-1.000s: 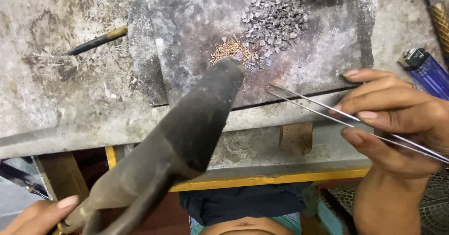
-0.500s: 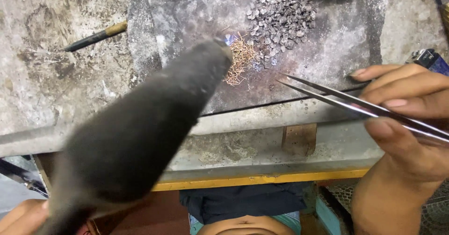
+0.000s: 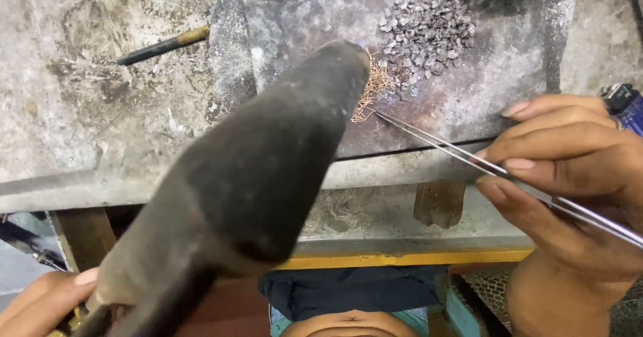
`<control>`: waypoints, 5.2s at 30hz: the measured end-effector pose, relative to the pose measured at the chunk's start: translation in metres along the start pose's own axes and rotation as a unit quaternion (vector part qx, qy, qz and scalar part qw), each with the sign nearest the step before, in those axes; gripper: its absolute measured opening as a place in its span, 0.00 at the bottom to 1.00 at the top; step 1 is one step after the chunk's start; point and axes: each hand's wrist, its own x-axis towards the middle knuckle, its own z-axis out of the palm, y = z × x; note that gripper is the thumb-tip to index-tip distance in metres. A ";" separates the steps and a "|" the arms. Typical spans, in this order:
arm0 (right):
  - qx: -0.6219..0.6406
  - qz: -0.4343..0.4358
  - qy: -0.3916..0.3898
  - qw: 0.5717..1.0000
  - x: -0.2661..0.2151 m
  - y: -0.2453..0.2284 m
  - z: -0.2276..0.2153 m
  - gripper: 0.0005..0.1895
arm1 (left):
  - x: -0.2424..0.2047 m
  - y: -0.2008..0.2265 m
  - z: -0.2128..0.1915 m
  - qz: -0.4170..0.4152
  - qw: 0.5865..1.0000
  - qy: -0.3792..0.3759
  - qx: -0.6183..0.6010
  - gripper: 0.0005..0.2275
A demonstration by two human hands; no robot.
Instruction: Using a blowtorch to heat and melt small metal fragments on a soldering block while manipulating them with tweezers.
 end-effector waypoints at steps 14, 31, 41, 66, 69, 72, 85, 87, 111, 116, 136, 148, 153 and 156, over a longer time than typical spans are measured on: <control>0.061 0.228 0.283 0.930 -0.024 -0.028 0.020 0.09 | -0.002 -0.012 0.023 -0.004 0.999 -0.040 0.004 0.24; 0.175 0.209 0.123 0.954 -0.026 0.034 -0.016 0.08 | 0.031 -0.068 0.032 -0.213 0.931 -0.286 0.085 0.11; 0.081 0.629 -0.069 0.770 0.063 0.057 -0.051 0.20 | 0.004 0.021 0.021 -0.061 0.989 -0.113 0.074 0.33; 0.156 -0.005 0.108 0.982 -0.075 0.062 0.002 0.15 | 0.024 0.115 0.024 -0.022 0.999 0.009 -0.035 0.21; 0.141 0.001 0.096 0.985 -0.083 0.030 0.009 0.21 | 0.021 0.105 0.042 0.023 0.990 0.119 -0.072 0.15; 0.103 0.053 0.040 0.992 -0.076 -0.012 0.007 0.21 | -0.004 0.063 0.058 0.012 0.977 0.182 -0.114 0.14; 0.011 0.072 0.018 0.997 -0.076 -0.054 0.141 0.05 | 0.020 0.104 0.083 0.051 0.923 0.343 -0.167 0.21; 0.009 0.068 -0.049 0.996 -0.073 -0.051 0.132 0.04 | 0.025 0.110 0.081 0.061 0.915 0.359 -0.174 0.22; -0.219 0.052 -0.391 0.893 0.003 -0.037 0.162 0.12 | 0.015 0.121 0.062 0.072 0.910 0.371 -0.172 0.09; -0.215 0.056 -0.409 0.885 0.010 -0.038 0.161 0.13 | 0.016 0.117 0.065 0.079 0.905 0.383 -0.169 0.17; 0.145 0.306 0.181 0.923 -0.076 0.019 0.010 0.16 | 0.015 0.150 0.052 0.004 0.941 0.305 -0.148 0.11; 0.122 0.282 0.191 0.932 -0.037 0.035 0.004 0.21 | 0.006 0.106 0.025 -0.001 0.993 0.101 -0.063 0.23; 0.141 0.168 0.185 0.958 -0.044 0.043 0.003 0.15 | 0.010 0.102 0.017 -0.010 1.000 0.018 -0.019 0.25; 0.164 0.062 0.204 0.963 -0.056 0.061 0.013 0.04 | 0.017 0.116 0.017 -0.003 0.999 0.038 -0.009 0.25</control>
